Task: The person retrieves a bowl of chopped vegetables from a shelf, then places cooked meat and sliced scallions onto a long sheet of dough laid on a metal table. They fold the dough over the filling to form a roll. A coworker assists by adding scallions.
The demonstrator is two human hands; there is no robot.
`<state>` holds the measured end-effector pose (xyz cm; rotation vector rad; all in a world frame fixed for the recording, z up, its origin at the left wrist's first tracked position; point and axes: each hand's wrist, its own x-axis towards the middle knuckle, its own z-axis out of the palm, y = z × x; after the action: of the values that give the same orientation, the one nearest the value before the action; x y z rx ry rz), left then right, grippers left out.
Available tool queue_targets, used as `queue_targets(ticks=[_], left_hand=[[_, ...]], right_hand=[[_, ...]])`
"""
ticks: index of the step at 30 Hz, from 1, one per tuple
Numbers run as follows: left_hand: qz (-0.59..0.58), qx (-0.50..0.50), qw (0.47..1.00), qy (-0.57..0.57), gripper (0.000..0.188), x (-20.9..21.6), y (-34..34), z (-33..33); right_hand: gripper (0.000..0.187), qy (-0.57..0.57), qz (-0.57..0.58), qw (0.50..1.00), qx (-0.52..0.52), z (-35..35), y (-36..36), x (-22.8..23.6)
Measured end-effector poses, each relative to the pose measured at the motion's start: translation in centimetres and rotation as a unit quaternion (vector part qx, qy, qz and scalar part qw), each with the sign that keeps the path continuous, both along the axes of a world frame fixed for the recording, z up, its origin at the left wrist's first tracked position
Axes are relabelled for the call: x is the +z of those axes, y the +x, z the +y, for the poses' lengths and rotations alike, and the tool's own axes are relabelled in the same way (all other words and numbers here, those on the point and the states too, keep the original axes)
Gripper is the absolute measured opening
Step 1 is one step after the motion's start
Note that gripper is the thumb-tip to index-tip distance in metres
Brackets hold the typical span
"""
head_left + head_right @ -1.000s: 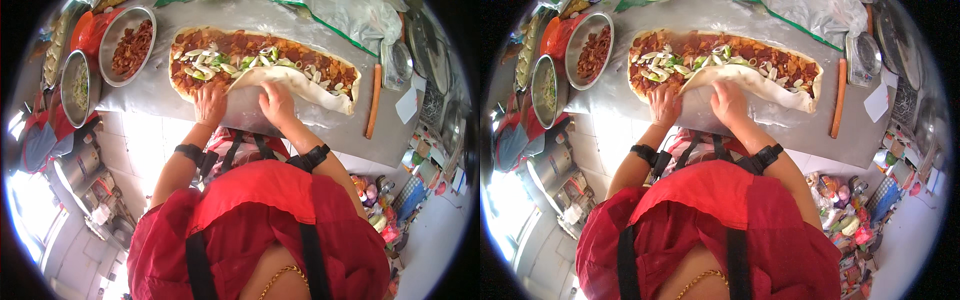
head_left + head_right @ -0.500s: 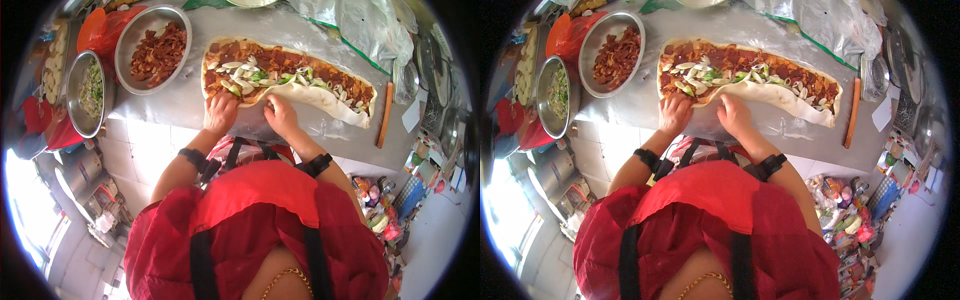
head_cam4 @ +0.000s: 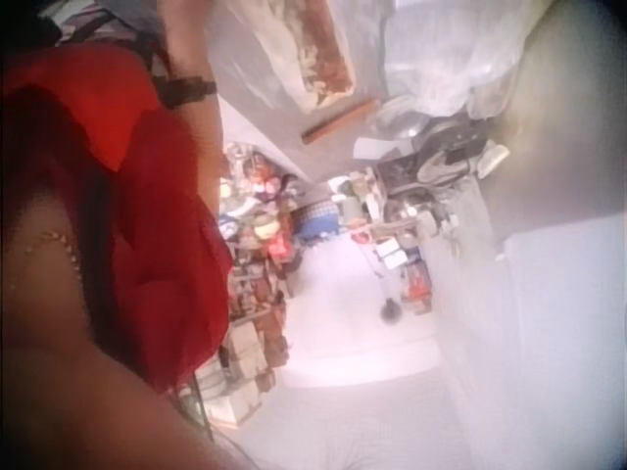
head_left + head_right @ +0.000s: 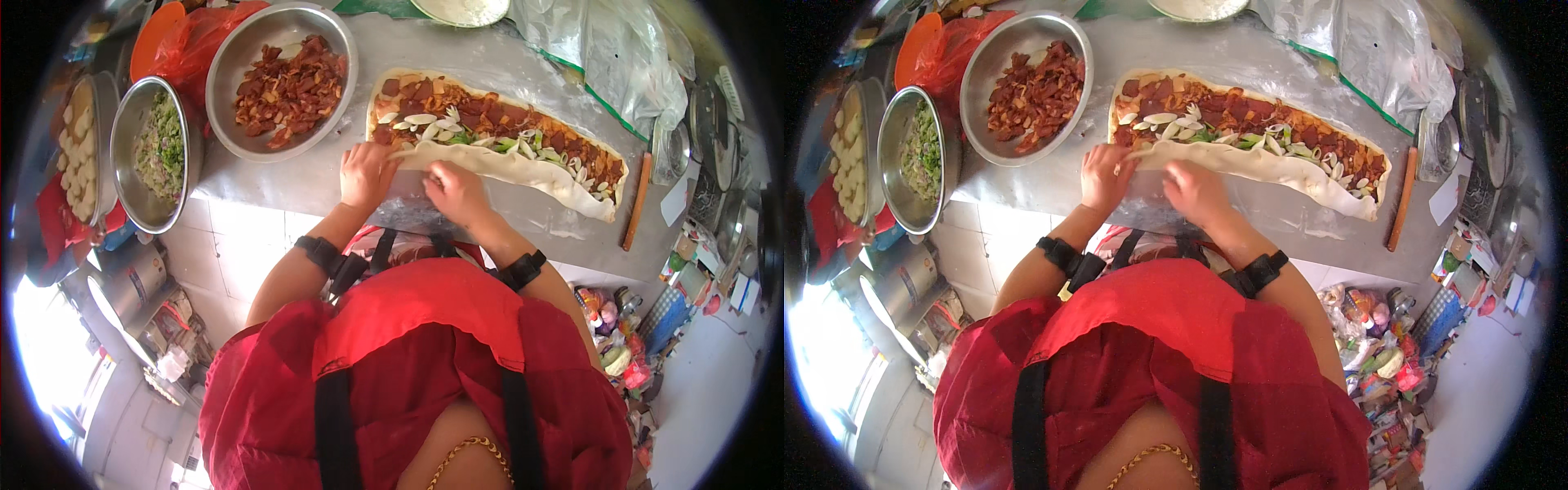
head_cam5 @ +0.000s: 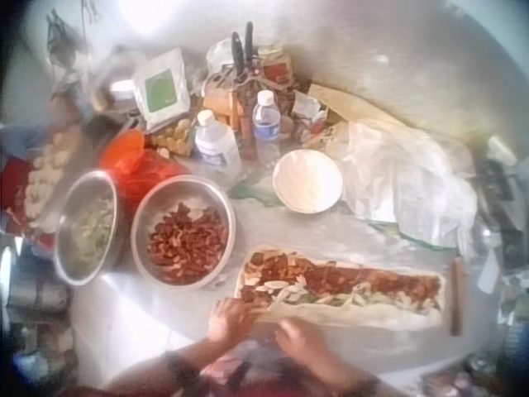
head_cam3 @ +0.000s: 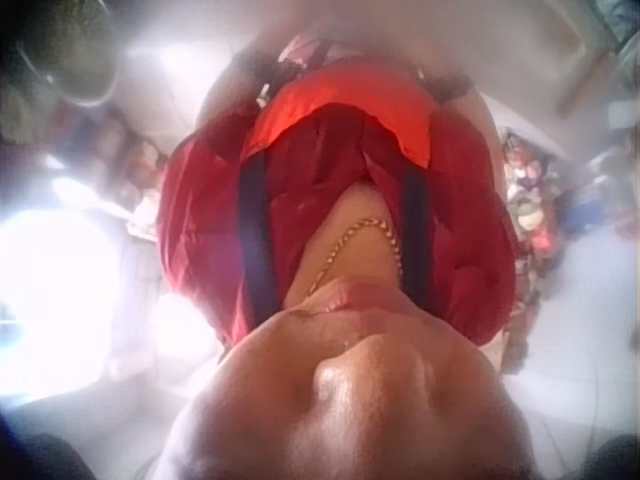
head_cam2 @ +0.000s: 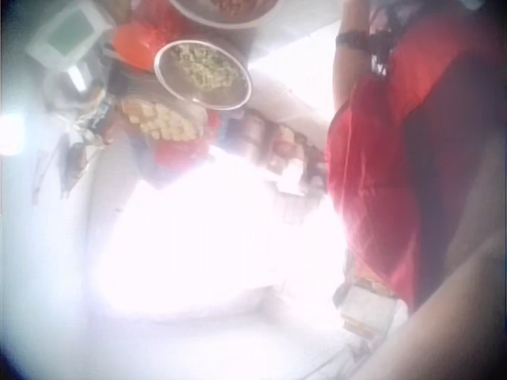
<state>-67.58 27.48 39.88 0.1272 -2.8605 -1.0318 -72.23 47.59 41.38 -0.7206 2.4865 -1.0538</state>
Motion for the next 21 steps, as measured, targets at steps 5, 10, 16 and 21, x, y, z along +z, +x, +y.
queue_targets(ticks=[5,10,16,21], left_hand=[[0.059,0.123,0.991,-0.001,0.037,-0.3,0.0,-0.6],[-0.113,0.236,0.958,0.119,0.053,0.0,0.8,-0.6],[-0.206,0.261,0.922,0.199,0.025,-0.6,-0.8,-0.9],[0.028,0.137,0.989,0.046,0.007,-0.4,-0.8,1.1]], right_hand=[[0.039,0.017,0.057,0.995,0.076,-3.9,-0.7,0.5],[0.038,0.033,0.108,0.991,0.068,-6.2,-2.2,0.7],[0.034,0.057,0.097,0.989,0.093,-7.1,-3.5,1.1],[0.031,0.084,0.083,0.990,0.082,-7.7,-5.7,1.9]])
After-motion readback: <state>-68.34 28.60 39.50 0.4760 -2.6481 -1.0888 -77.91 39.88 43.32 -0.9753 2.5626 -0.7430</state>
